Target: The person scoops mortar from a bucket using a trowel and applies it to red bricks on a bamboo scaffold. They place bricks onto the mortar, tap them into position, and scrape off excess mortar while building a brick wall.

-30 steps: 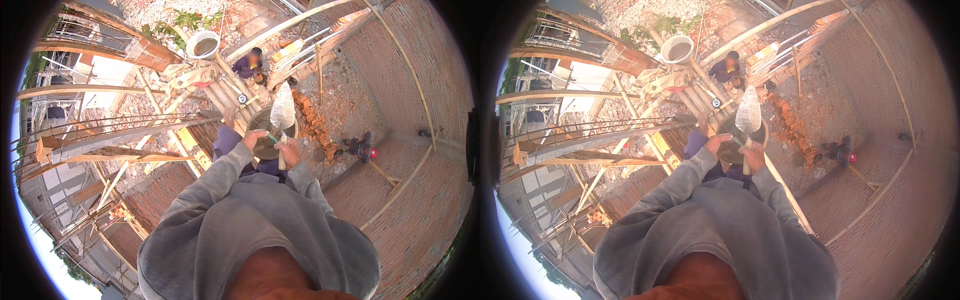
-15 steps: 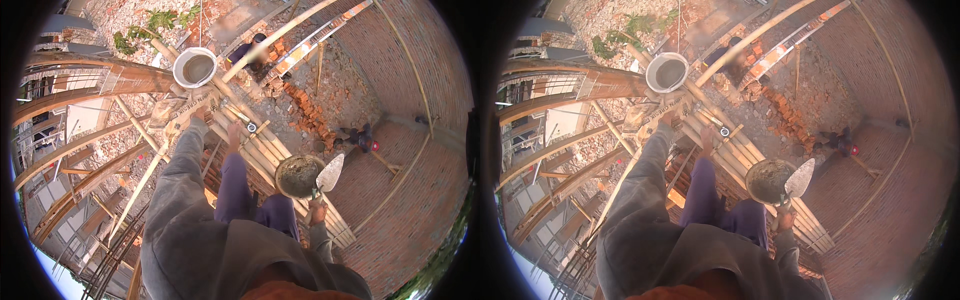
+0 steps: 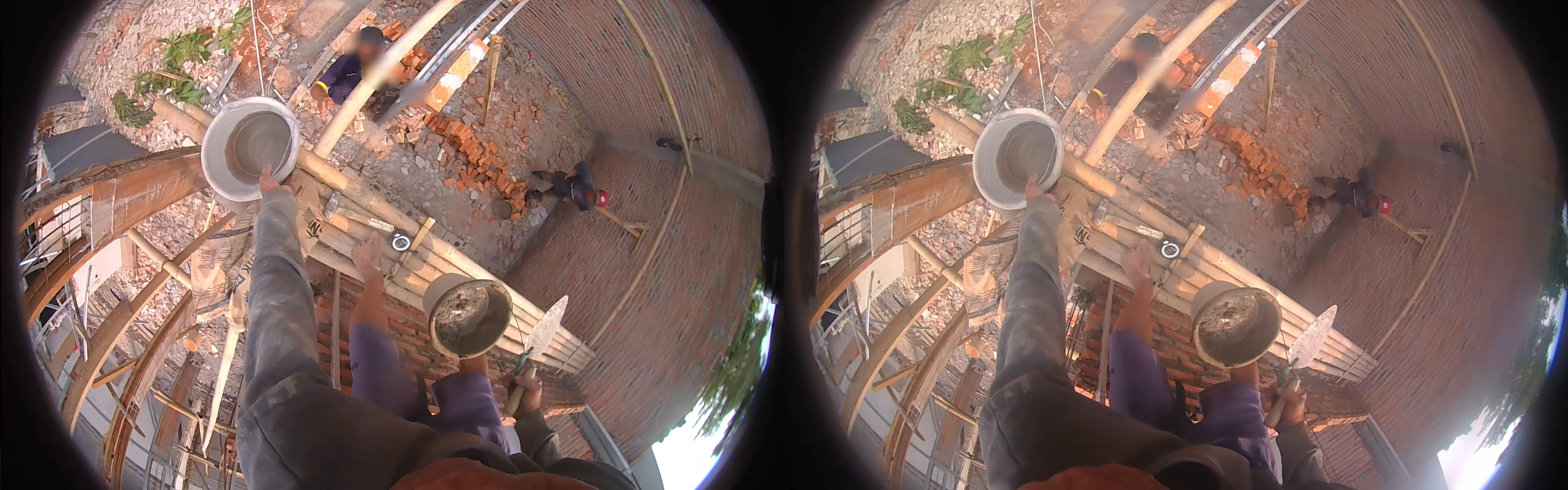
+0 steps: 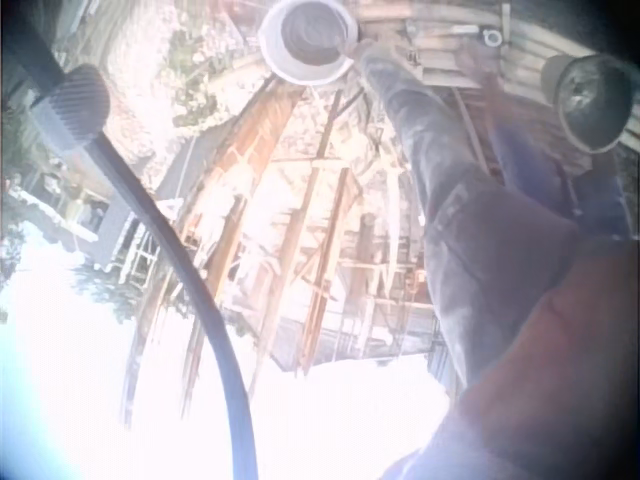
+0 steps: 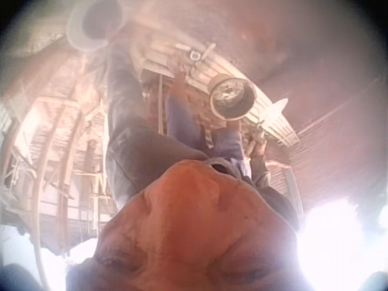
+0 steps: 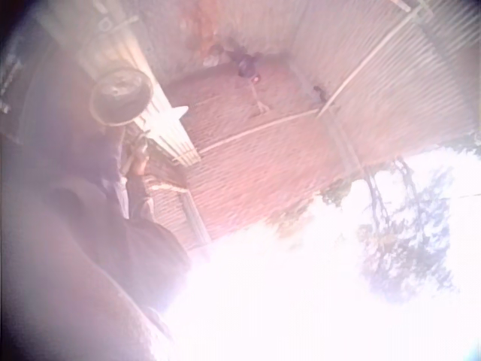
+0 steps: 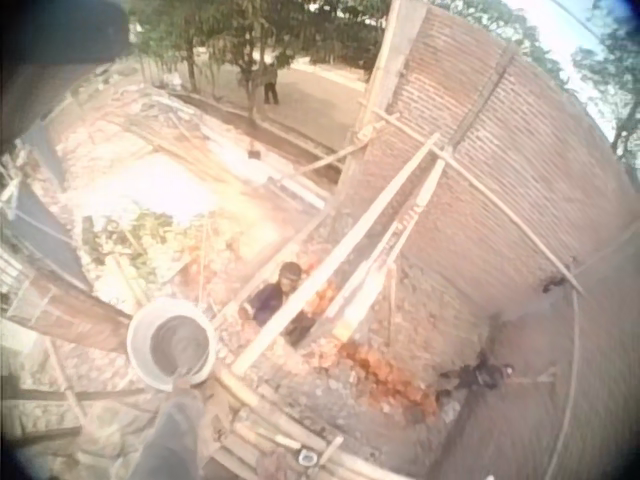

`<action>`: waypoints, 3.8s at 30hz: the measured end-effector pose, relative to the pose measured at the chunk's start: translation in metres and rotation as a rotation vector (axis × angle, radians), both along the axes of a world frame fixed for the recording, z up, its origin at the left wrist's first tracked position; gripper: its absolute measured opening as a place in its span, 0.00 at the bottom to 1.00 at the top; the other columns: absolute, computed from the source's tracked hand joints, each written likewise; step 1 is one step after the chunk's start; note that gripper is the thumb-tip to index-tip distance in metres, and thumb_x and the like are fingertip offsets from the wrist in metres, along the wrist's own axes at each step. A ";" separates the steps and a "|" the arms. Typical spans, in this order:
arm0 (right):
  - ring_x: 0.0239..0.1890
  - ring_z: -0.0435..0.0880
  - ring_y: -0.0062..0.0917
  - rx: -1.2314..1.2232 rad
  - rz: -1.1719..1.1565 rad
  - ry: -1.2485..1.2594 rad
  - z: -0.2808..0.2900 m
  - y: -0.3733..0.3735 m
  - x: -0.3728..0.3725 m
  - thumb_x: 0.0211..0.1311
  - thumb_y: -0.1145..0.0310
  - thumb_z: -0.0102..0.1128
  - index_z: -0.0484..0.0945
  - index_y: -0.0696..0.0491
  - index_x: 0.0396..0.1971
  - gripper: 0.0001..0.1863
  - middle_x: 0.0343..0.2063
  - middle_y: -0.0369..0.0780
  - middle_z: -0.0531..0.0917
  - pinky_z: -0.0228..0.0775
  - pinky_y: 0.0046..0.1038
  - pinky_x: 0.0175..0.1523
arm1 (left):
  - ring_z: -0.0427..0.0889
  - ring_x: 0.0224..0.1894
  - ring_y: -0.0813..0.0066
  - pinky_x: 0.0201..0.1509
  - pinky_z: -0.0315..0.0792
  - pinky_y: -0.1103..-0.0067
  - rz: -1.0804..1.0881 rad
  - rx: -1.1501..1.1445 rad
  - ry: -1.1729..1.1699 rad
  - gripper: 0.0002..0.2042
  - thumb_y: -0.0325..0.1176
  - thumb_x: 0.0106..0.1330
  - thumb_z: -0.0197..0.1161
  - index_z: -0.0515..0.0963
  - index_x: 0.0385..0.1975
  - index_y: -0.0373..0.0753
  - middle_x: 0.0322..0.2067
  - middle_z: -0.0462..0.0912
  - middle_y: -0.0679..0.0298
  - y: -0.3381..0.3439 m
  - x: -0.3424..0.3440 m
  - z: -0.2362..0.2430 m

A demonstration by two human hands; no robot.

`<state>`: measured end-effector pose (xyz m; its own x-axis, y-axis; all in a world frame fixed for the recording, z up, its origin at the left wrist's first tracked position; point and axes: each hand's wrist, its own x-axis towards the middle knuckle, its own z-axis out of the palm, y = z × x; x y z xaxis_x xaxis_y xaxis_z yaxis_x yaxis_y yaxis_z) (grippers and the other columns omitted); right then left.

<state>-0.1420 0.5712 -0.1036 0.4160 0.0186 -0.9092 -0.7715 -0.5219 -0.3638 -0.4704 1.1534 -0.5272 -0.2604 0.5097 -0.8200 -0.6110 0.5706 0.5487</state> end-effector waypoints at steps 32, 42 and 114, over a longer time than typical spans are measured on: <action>0.23 0.76 0.25 -0.010 -0.603 -0.340 -0.051 -0.272 0.114 0.49 0.72 0.62 0.78 0.58 0.27 0.06 0.22 0.38 0.78 0.66 0.31 0.27 | 0.85 0.46 0.60 0.51 0.83 0.69 -1.267 0.226 0.373 0.28 0.20 0.54 0.64 0.71 0.59 0.29 0.51 0.82 0.52 -0.392 0.252 0.326; 0.23 0.76 0.27 -0.049 -0.836 -0.330 -0.158 -0.396 0.134 0.46 0.71 0.64 0.79 0.59 0.27 0.09 0.22 0.38 0.78 0.67 0.34 0.29 | 0.83 0.47 0.66 0.54 0.76 0.70 -1.743 0.247 0.329 0.25 0.21 0.56 0.68 0.75 0.57 0.28 0.49 0.84 0.55 -0.603 0.406 0.325; 0.29 0.82 0.26 0.072 -0.893 -0.260 -0.227 -0.511 0.112 0.51 0.71 0.63 0.85 0.63 0.35 0.13 0.27 0.40 0.86 0.72 0.30 0.38 | 0.82 0.57 0.38 0.60 0.80 0.66 -2.730 0.270 1.245 0.57 0.31 0.59 0.74 0.35 0.81 0.53 0.74 0.38 0.23 -0.923 0.499 0.279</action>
<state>-0.0302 0.0599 -0.3301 0.4934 -0.3534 -0.7948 -0.7661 0.2562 -0.5895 0.0287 0.2301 -0.2480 0.4399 0.3002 -0.8464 0.6452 -0.7612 0.0653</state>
